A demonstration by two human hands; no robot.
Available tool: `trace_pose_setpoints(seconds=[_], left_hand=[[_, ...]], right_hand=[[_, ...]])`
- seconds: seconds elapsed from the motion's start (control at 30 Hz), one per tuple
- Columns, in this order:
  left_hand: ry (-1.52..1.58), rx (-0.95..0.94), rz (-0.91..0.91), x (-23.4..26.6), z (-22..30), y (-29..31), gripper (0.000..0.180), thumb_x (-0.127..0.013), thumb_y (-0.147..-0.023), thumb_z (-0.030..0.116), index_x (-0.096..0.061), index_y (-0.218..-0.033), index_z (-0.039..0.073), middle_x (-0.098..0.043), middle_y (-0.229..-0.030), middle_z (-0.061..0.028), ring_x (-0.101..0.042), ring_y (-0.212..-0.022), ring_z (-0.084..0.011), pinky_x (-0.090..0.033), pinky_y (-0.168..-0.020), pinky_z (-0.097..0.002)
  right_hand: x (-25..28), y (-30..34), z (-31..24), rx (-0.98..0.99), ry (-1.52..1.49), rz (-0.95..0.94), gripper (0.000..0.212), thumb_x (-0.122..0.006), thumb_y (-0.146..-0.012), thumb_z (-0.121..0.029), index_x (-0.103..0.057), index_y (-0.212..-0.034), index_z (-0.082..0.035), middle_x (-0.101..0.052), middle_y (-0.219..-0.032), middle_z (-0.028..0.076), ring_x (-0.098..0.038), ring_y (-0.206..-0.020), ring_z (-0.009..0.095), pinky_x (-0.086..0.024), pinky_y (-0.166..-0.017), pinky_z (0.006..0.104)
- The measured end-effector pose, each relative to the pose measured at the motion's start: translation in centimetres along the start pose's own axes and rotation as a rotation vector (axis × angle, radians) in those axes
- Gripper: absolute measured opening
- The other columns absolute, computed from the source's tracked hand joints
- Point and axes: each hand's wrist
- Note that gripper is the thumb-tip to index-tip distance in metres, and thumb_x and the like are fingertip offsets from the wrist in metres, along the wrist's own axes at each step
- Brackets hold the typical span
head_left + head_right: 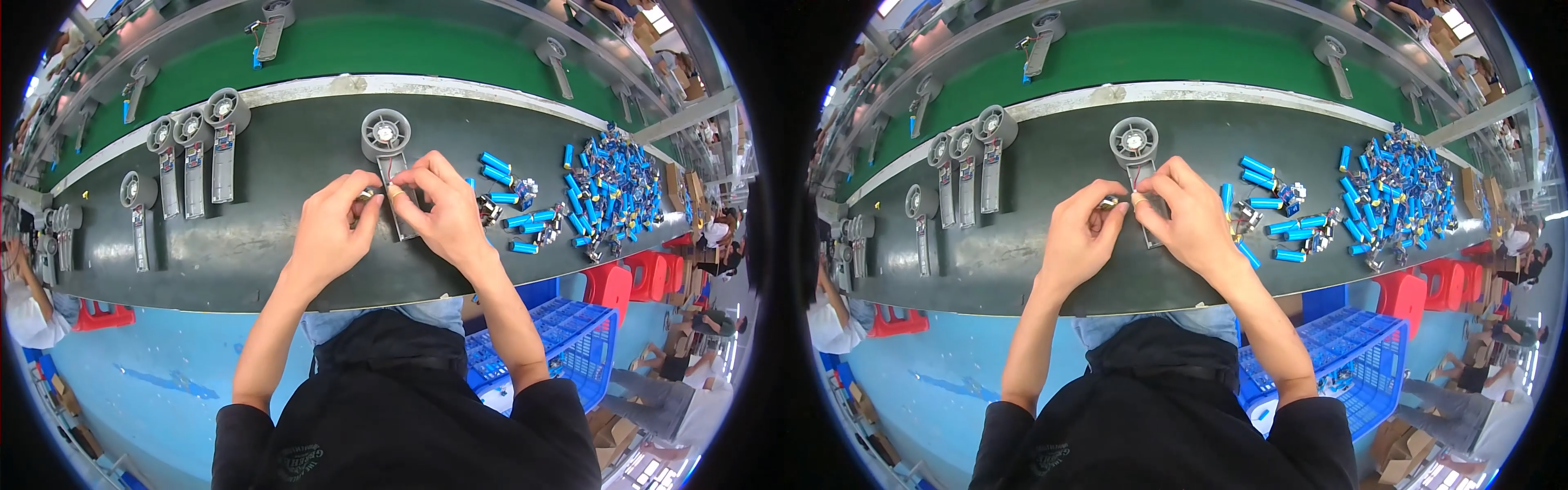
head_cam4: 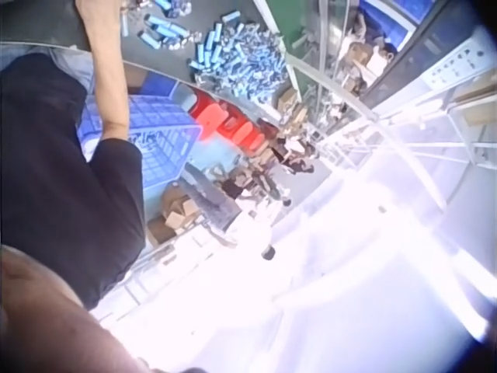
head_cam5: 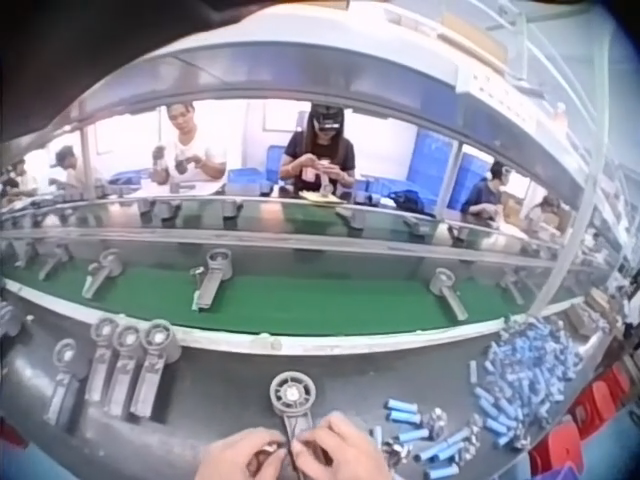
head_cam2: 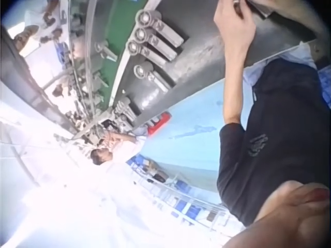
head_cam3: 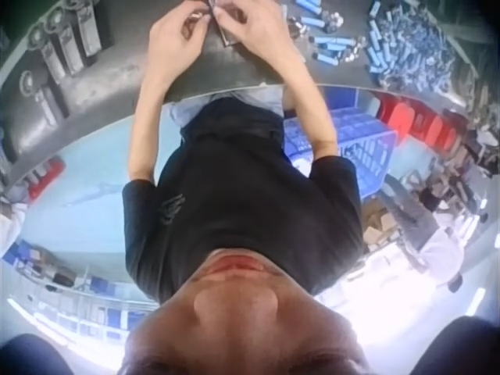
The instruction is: The person assembles small metal parts and plastic components into a circular housing by hand, working on an assembly line.
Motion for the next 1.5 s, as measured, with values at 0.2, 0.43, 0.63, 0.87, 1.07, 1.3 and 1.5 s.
trace_pose_setpoints(seconds=[0.2, 0.43, 0.63, 0.87, 1.07, 1.3, 1.5], left_hand=[[-0.104, 0.015, -0.049, 0.4, -0.2, -1.0, 0.006, -0.063, -0.090, 0.007, -0.059, -0.092, 0.002, -0.061, -0.075, -0.0121, -0.057, -0.057, -0.0269, -0.045, -0.056, -0.0383], [0.041, 0.085, -0.043, 0.4, -0.9, -0.8, 0.006, -0.063, -0.093, 0.006, -0.060, -0.093, 0.001, -0.056, -0.069, -0.0080, -0.049, -0.052, -0.0126, -0.038, -0.050, -0.0299], [0.100, 0.151, -0.077, 0.5, -1.4, -0.8, 0.008, -0.061, -0.096, 0.007, -0.059, -0.101, 0.000, -0.054, -0.070, -0.0045, -0.044, -0.055, -0.0083, -0.037, -0.051, -0.0266], [0.160, 0.062, 0.045, -0.4, -1.7, 0.5, 0.024, -0.056, -0.098, 0.003, -0.055, -0.123, 0.000, -0.066, -0.102, -0.0163, -0.066, -0.090, -0.0264, -0.051, -0.078, -0.0337], [-0.096, -0.138, 0.133, -0.3, -1.9, 0.5, 0.028, -0.065, -0.091, -0.002, -0.066, -0.118, -0.001, -0.068, -0.104, -0.0137, -0.065, -0.094, -0.0276, -0.053, -0.079, -0.0350], [-0.149, -0.197, 0.155, -0.5, -2.0, 0.5, 0.035, -0.072, -0.083, -0.004, -0.071, -0.118, 0.002, -0.068, -0.099, -0.0106, -0.063, -0.089, -0.0240, -0.053, -0.072, -0.0330], [-0.199, -0.256, 0.105, 0.0, -2.0, 0.4, 0.035, -0.072, -0.082, -0.004, -0.071, -0.117, 0.001, -0.069, -0.099, -0.0111, -0.064, -0.089, -0.0240, -0.053, -0.072, -0.0329]], right_hand=[[-0.7, -0.3, 0.6, 0.089, -0.075, -0.045, 0.014, -0.067, -0.088, -0.005, -0.071, -0.101, -0.002, -0.058, -0.093, 0.005, -0.054, -0.064, 0.012, -0.043, -0.057, 0.0258], [-1.6, -0.7, 1.6, 0.151, -0.118, 0.034, 0.017, -0.070, -0.087, -0.005, -0.072, -0.103, -0.003, -0.067, -0.104, 0.007, -0.064, -0.069, 0.017, -0.051, -0.060, 0.0295], [-1.9, -0.7, 1.3, 0.217, 0.001, 0.061, 0.014, -0.073, -0.085, -0.007, -0.071, -0.098, -0.004, -0.068, -0.097, 0.007, -0.070, -0.077, 0.023, -0.056, -0.064, 0.0322], [-2.9, -0.2, 1.0, 0.127, -0.092, 0.138, 0.011, -0.074, -0.085, -0.006, -0.069, -0.095, -0.003, -0.066, -0.092, 0.004, -0.061, -0.060, 0.013, -0.047, -0.052, 0.0267], [-3.4, -0.1, 1.0, 0.105, -0.169, 0.205, 0.014, -0.073, -0.085, -0.003, -0.070, -0.098, -0.002, -0.066, -0.091, 0.003, -0.052, -0.055, 0.007, -0.041, -0.049, 0.0230], [-3.2, 0.0, 0.8, 0.049, -0.199, 0.197, 0.014, -0.073, -0.085, -0.003, -0.071, -0.099, -0.001, -0.067, -0.089, 0.003, -0.049, -0.054, 0.005, -0.038, -0.047, 0.0225], [-3.1, 0.0, 1.2, 0.066, -0.190, 0.179, 0.013, -0.074, -0.084, -0.002, -0.072, -0.096, -0.001, -0.067, -0.087, 0.003, -0.049, -0.053, 0.006, -0.038, -0.047, 0.0224]])
Point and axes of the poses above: each hand's wrist, its own y-axis away from the middle knuckle, its own x-axis out of the back of the hand, z = x × y
